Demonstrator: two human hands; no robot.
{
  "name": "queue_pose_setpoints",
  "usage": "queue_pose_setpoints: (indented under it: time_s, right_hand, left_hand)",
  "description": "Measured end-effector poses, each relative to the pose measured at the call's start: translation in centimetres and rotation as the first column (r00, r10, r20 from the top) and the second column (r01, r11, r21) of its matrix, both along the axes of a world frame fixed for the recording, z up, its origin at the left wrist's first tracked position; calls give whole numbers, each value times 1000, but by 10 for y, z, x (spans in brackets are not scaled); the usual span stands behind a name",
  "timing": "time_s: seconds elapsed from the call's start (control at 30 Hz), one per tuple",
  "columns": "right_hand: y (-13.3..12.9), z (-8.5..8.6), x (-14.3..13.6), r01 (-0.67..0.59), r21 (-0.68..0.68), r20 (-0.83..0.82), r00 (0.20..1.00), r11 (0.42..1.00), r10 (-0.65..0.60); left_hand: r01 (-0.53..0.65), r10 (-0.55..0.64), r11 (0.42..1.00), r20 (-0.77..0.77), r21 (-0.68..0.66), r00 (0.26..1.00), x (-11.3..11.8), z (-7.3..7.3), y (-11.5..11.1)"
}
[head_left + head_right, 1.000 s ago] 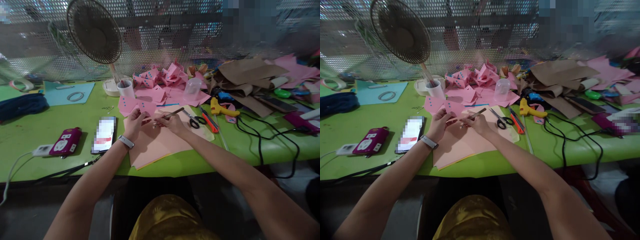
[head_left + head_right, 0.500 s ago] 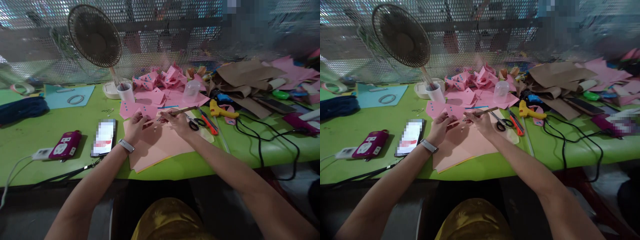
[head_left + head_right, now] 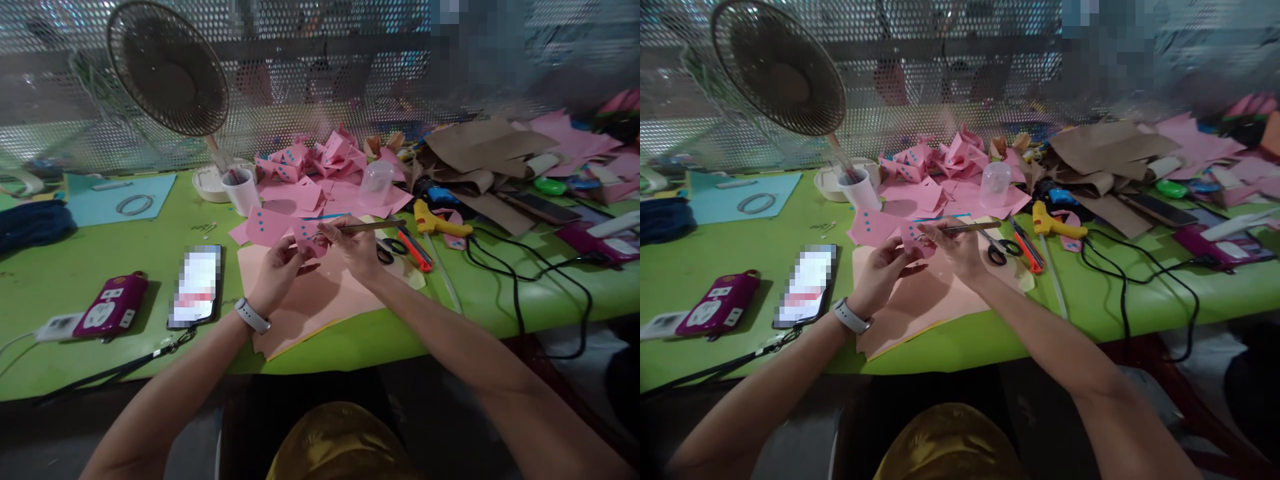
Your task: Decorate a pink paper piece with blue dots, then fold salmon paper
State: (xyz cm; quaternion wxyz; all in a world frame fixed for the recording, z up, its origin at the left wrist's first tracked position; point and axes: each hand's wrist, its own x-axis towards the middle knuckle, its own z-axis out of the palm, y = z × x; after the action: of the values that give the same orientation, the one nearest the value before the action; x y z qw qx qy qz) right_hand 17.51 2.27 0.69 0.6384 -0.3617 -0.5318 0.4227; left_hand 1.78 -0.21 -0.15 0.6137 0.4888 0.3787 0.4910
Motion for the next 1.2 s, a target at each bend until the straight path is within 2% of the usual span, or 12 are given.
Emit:
queue_pose_setpoints:
  time_s: [0.23,0.43,0.73,1.2]
  right_hand:
    - [-3,1,-1,39,-31,81,996,999,-37]
    - [-3,-2,3,4,30,126,992,1000,-8]
    - [-6,3,5,2,107,215,976,994,-25]
    - [-6,5,7,0,88,274,961,996,-24]
  left_hand:
    - [3,-3,1000,-1,20,1000,0,-2,1]
    - [-2,2,1000,-19,22,1000,-1,-1,1]
    - [7,-5,999,-65,34,998,-1,0,1]
    - [11,-5,998,-87,68,996,-2,0,2]
